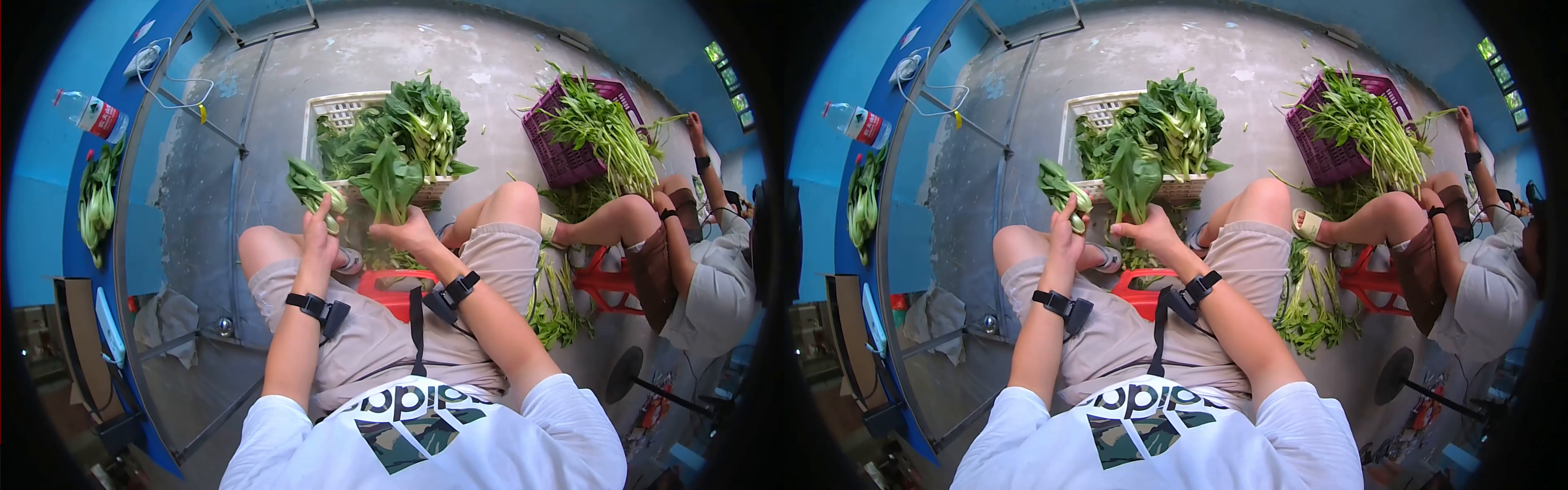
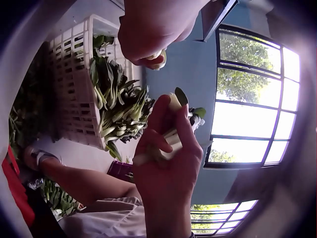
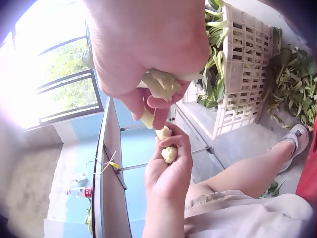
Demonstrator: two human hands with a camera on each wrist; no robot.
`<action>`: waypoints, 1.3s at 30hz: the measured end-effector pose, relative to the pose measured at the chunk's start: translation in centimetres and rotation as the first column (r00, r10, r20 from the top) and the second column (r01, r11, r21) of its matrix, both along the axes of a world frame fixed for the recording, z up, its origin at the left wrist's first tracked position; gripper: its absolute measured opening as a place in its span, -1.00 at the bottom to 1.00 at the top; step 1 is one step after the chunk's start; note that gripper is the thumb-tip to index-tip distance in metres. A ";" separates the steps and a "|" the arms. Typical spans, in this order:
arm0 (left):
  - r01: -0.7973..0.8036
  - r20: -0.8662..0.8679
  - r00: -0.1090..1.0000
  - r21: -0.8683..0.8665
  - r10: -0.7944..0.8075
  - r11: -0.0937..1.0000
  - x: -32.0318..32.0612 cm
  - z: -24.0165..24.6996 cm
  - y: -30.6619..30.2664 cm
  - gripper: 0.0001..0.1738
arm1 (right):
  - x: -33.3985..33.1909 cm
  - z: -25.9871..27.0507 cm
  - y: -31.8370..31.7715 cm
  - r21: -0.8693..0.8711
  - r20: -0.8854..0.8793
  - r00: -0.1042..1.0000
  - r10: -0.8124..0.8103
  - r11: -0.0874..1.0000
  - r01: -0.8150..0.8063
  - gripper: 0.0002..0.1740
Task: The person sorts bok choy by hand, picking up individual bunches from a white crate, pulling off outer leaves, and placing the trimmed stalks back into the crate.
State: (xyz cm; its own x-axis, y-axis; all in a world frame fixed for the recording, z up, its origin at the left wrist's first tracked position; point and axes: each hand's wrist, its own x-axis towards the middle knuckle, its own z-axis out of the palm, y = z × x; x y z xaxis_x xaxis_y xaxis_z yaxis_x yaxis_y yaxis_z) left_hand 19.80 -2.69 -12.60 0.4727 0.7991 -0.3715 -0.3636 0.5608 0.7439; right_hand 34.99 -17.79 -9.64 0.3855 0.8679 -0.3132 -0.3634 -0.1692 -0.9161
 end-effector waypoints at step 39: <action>0.373 -0.139 0.924 0.125 -0.356 0.919 1.4 1.5 -3.6 -0.74 | 2.0 1.5 -0.1 -0.099 0.029 0.998 -0.061 0.993 0.063 -0.60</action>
State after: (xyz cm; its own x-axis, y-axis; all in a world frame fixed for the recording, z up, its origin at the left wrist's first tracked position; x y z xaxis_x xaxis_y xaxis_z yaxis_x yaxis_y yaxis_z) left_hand 21.19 -6.27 -11.05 0.7038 0.6286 -0.3309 -0.0645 0.5204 0.8515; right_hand 37.00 -17.92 -8.16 0.4465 0.8069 -0.3868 -0.3526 -0.2387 -0.9048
